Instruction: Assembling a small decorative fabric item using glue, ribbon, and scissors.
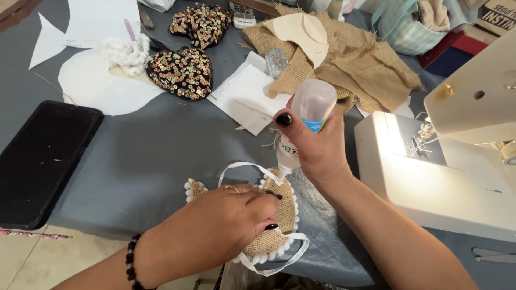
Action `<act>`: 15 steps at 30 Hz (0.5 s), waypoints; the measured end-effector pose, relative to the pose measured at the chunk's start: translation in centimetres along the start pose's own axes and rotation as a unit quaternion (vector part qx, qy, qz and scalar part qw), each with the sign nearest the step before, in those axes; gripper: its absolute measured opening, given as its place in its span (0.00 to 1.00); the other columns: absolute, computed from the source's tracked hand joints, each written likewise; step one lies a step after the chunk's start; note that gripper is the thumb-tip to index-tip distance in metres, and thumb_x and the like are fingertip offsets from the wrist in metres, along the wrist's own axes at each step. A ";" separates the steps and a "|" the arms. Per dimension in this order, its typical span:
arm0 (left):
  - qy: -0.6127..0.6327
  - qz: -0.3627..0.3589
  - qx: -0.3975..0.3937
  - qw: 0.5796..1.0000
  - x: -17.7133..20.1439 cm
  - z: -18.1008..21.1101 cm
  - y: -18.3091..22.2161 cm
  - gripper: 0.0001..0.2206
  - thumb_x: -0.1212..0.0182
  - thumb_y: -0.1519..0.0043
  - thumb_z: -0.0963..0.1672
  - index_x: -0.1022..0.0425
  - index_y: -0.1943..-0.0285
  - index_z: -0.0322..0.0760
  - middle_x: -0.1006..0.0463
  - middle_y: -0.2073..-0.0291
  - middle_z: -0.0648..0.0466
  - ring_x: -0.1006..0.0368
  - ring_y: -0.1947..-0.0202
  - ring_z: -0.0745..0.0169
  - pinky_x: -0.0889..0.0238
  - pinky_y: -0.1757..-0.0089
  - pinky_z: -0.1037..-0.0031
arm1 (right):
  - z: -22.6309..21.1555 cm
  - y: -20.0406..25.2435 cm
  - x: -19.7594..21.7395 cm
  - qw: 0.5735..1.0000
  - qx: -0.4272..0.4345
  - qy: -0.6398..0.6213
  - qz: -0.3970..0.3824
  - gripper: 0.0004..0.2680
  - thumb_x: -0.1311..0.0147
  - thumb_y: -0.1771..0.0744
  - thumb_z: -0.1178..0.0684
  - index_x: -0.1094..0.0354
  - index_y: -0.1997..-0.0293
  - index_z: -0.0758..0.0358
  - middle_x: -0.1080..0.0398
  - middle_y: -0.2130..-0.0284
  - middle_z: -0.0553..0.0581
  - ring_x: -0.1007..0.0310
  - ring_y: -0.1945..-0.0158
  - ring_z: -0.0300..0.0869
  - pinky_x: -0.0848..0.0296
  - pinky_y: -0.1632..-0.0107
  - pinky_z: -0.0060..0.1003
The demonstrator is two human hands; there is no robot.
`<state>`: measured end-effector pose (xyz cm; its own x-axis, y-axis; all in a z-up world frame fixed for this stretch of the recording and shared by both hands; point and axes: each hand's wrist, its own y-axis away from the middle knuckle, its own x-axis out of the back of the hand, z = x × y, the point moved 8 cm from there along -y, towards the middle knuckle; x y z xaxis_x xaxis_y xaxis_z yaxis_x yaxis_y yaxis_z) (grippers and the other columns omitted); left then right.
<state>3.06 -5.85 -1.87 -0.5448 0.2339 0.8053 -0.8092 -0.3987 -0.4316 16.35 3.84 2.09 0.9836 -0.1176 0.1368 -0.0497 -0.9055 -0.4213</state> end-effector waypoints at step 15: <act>-0.014 -0.021 0.026 0.999 -0.5 -0.4 -0.3 0.07 0.44 0.32 0.41 0.35 0.63 0.38 0.27 0.70 0.49 0.29 0.66 0.49 0.35 0.63 0.61 | 0.3 -0.1 -0.1 0.999 -0.022 0.032 0.003 0.14 0.36 0.39 0.40 0.33 0.72 0.58 0.30 0.79 0.49 0.30 0.72 0.35 0.32 0.68 0.30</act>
<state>3.46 -5.49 -2.32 -0.5041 0.2256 0.8337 -0.8176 -0.4355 -0.3765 16.32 4.07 1.91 0.9705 -0.1467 0.1915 -0.0640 -0.9219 -0.3821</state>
